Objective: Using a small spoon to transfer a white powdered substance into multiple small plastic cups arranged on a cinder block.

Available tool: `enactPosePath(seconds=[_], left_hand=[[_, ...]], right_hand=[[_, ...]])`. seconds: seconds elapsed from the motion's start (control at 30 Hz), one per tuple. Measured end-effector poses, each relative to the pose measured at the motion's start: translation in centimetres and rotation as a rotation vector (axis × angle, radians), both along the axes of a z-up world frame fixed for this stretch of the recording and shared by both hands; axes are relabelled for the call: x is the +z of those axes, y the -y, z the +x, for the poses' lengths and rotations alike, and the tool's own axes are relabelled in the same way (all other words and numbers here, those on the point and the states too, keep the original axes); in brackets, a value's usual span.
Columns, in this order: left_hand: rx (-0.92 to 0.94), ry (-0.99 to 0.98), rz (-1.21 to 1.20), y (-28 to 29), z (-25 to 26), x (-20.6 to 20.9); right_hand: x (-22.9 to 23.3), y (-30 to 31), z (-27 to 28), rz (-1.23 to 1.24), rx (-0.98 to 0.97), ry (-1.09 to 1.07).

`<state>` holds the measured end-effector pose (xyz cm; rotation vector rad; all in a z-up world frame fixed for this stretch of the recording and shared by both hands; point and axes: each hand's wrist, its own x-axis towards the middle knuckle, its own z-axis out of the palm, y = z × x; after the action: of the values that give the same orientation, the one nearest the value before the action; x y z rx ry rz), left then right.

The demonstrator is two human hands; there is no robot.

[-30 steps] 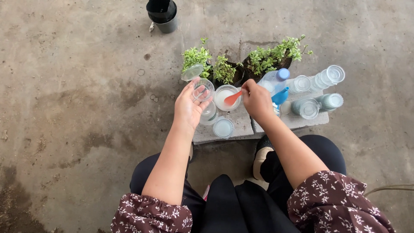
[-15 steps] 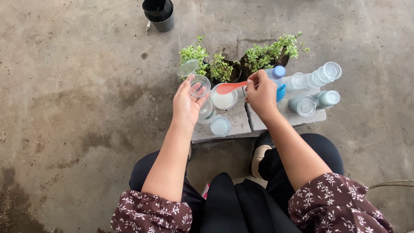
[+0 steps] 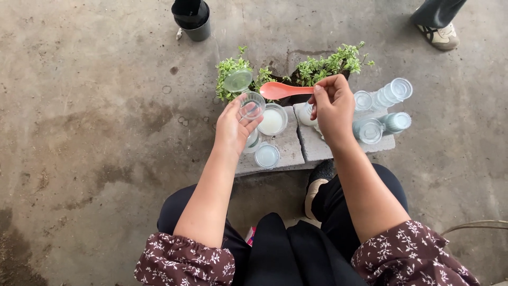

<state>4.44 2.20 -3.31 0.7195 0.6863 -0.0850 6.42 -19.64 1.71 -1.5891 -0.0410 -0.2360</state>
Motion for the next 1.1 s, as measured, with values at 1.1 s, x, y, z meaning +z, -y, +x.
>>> enactPosePath(seconds=[1.1], left_hand=[[-0.067, 0.035, 0.003, 0.9, -0.4, 2.4]], right_hand=[[-1.3, 0.0, -1.2, -0.644, -0.045, 0.823]])
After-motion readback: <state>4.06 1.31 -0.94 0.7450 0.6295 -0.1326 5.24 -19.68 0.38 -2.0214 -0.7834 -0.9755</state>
